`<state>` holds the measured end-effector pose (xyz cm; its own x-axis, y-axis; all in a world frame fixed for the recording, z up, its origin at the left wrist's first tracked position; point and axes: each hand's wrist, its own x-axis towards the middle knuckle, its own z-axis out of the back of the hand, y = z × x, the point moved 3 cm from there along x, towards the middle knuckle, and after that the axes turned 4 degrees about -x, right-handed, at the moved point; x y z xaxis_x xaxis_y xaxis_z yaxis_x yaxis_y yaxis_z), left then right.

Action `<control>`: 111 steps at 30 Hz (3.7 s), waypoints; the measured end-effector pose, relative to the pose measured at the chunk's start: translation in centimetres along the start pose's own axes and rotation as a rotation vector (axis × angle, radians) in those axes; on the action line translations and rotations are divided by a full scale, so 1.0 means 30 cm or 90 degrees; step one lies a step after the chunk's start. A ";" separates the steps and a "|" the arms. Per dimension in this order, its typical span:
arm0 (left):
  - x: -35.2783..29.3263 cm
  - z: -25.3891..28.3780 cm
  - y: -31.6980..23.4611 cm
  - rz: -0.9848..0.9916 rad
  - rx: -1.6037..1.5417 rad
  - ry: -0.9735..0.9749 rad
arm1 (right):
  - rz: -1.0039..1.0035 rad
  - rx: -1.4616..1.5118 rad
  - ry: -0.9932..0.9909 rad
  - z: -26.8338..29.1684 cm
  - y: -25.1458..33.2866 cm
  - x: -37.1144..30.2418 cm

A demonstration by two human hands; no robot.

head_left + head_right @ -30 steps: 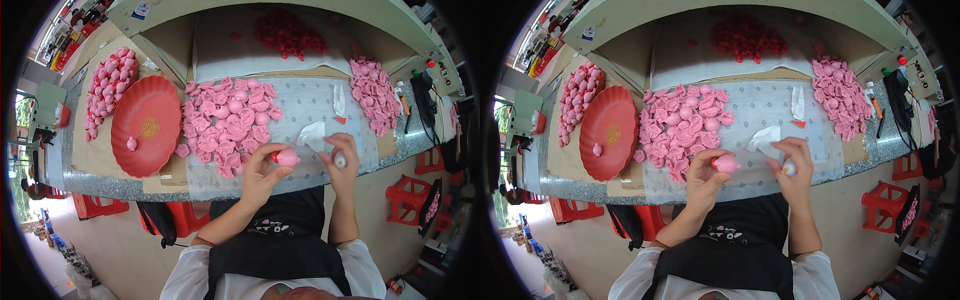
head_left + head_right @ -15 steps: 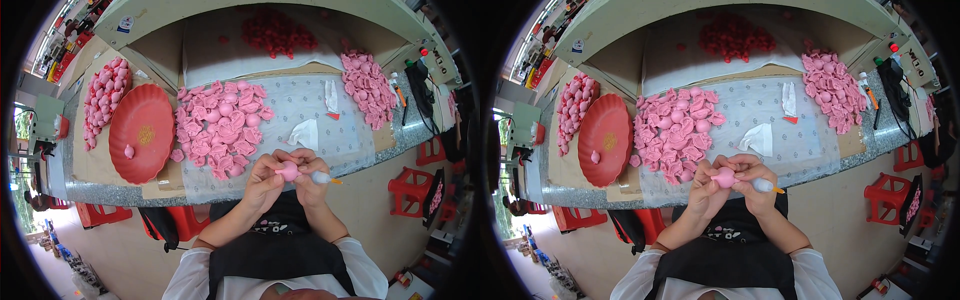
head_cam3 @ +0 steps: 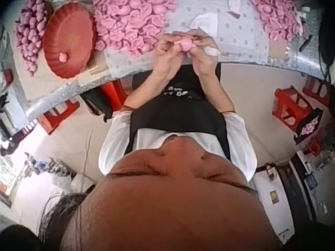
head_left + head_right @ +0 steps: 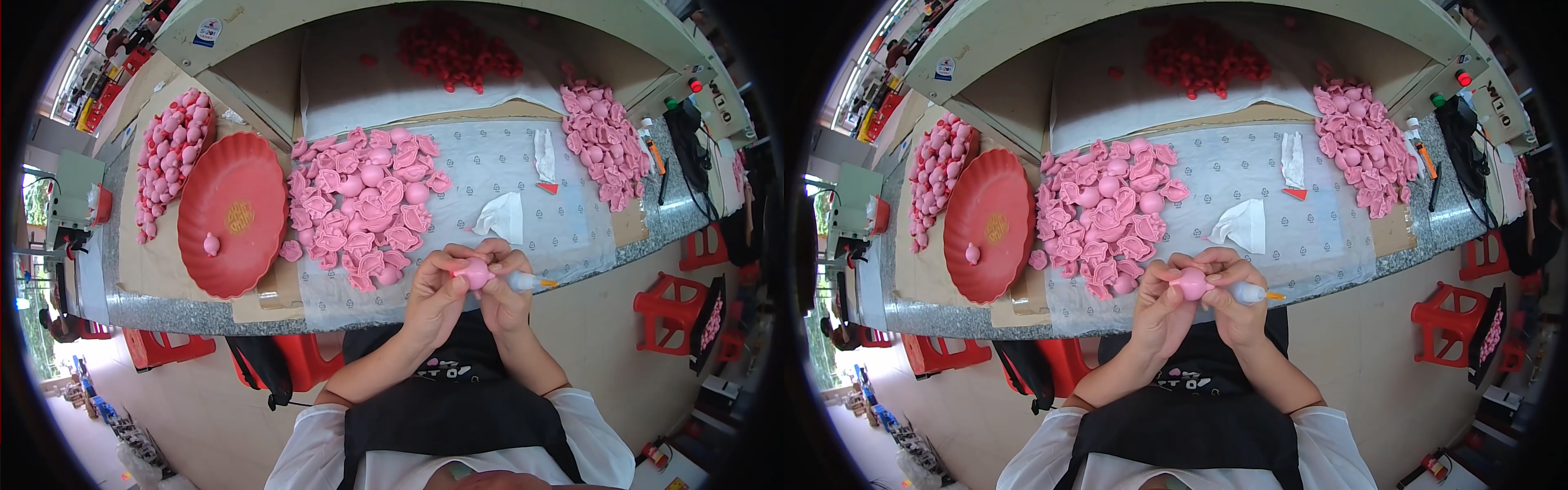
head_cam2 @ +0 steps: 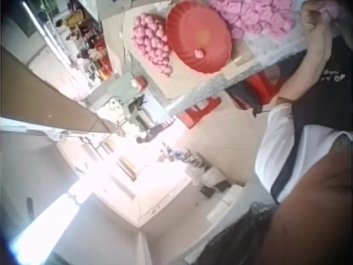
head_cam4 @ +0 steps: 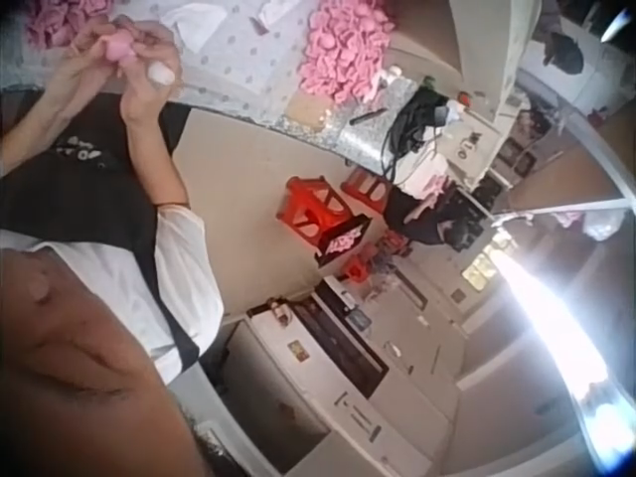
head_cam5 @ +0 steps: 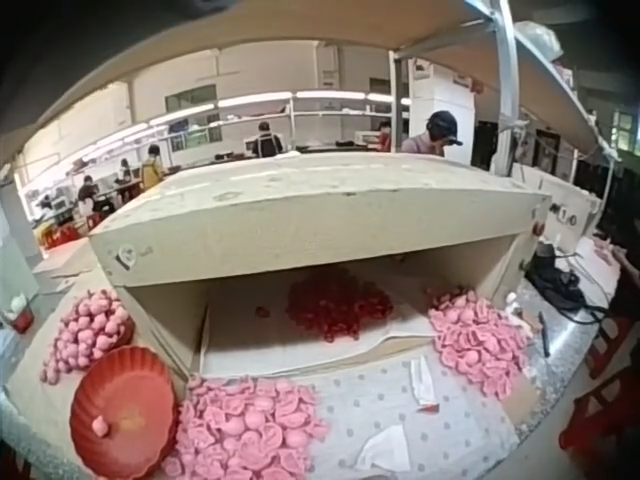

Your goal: Applying glue to small pink plastic toy parts and assembling them on a factory workbench.

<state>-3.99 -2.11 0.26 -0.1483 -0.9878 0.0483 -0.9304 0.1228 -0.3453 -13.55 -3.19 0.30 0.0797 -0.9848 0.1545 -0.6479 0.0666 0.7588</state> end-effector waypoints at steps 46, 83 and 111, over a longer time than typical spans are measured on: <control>0.025 -0.004 -0.127 -0.186 0.616 -0.059 | 0.295 -0.653 0.207 -0.023 0.135 0.098; 0.012 -0.060 -0.073 -0.153 0.429 0.069 | -0.048 0.137 0.051 0.001 -0.030 0.036; 0.040 -0.026 -0.012 0.229 0.059 0.020 | -0.090 -0.329 0.201 -0.001 0.112 0.110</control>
<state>-4.09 -3.26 1.19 -0.4717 -0.8794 -0.0639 -0.7830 0.4511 -0.4284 -15.44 -6.22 3.37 0.4094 -0.8999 0.1501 -0.1712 0.0859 0.9815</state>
